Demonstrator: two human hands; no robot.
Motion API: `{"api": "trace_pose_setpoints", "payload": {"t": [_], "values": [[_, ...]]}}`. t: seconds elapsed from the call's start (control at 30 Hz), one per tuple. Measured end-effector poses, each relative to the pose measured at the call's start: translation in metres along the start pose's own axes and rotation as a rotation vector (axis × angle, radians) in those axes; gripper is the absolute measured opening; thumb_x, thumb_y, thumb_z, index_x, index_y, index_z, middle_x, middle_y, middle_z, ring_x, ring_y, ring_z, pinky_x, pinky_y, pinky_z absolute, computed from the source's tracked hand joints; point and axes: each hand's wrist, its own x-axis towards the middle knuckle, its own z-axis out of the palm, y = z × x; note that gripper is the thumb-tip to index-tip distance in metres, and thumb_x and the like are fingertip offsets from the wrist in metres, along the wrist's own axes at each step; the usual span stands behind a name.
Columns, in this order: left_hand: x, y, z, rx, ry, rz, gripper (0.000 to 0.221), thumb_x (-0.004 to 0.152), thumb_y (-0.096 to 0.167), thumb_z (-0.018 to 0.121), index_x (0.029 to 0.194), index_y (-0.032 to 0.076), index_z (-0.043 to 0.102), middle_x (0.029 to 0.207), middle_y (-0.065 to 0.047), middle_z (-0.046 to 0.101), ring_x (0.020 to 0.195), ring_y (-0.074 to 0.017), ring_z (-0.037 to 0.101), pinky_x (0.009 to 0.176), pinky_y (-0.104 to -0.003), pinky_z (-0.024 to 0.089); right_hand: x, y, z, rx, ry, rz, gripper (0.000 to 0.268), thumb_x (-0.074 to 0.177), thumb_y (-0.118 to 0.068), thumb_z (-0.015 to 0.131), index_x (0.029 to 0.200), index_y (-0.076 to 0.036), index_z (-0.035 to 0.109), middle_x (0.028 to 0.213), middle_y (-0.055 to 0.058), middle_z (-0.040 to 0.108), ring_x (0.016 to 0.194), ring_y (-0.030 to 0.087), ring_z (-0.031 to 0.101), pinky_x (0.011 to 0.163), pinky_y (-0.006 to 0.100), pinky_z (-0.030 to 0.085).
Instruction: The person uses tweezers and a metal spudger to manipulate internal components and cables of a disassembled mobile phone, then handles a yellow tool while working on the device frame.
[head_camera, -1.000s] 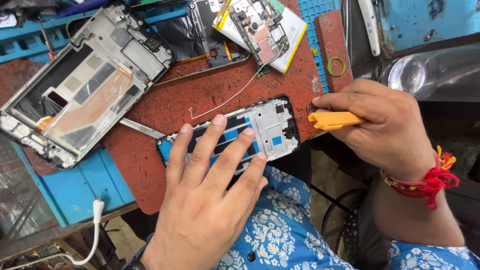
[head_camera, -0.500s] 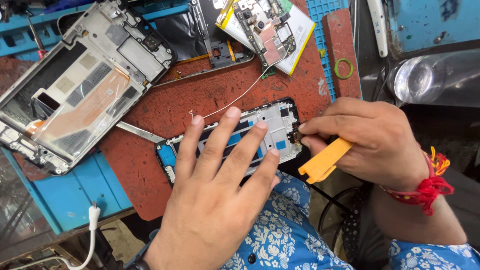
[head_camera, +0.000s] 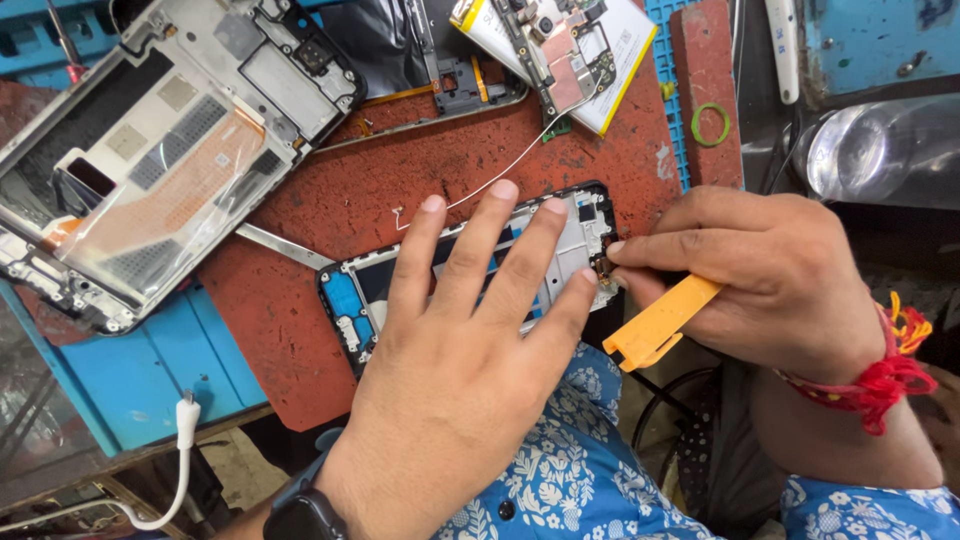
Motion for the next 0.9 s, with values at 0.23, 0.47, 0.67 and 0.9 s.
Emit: {"api": "trace_pose_setpoints", "payload": {"t": [0.23, 0.47, 0.67, 0.9], "values": [[0.003, 0.002, 0.002, 0.03, -0.007, 0.0, 0.039, 0.095, 0.019, 0.059, 0.132, 0.009, 0.068, 0.149, -0.019, 0.051, 0.145, -0.0418, 0.039, 0.122, -0.065, 0.025, -0.001, -0.005, -0.004, 0.034, -0.021, 0.069, 0.024, 0.078, -0.008, 0.087, 0.1, -0.007, 0.078, 0.089, 0.006, 0.071, 0.076, 0.018, 0.072, 0.064, 0.029, 0.057], [0.004, 0.002, 0.001, 0.046, -0.01, 0.008, 0.038, 0.094, 0.019, 0.059, 0.13, 0.011, 0.069, 0.149, -0.019, 0.051, 0.144, -0.0401, 0.042, 0.12, -0.065, 0.027, -0.012, 0.002, 0.0, 0.1, 0.041, 0.11, 0.023, 0.082, -0.007, 0.086, 0.103, -0.005, 0.076, 0.096, 0.007, 0.073, 0.081, 0.017, 0.074, 0.068, 0.027, 0.058], [0.005, 0.004, 0.001, 0.05, 0.003, 0.005, 0.04, 0.095, 0.021, 0.058, 0.131, 0.01, 0.069, 0.149, -0.019, 0.051, 0.143, -0.0399, 0.042, 0.119, -0.064, 0.029, -0.024, 0.001, 0.01, 0.063, 0.117, 0.046, 0.026, 0.076, -0.003, 0.084, 0.101, -0.005, 0.076, 0.092, 0.008, 0.071, 0.078, 0.02, 0.072, 0.066, 0.03, 0.057], [0.007, 0.004, 0.003, 0.091, -0.009, 0.002, 0.039, 0.095, 0.021, 0.057, 0.131, 0.012, 0.07, 0.149, -0.018, 0.051, 0.142, -0.0402, 0.043, 0.117, -0.064, 0.029, -0.031, -0.001, 0.027, -0.098, 0.236, -0.07, 0.028, 0.077, -0.002, 0.086, 0.103, -0.006, 0.076, 0.093, 0.006, 0.069, 0.08, 0.023, 0.072, 0.066, 0.035, 0.057]]}}
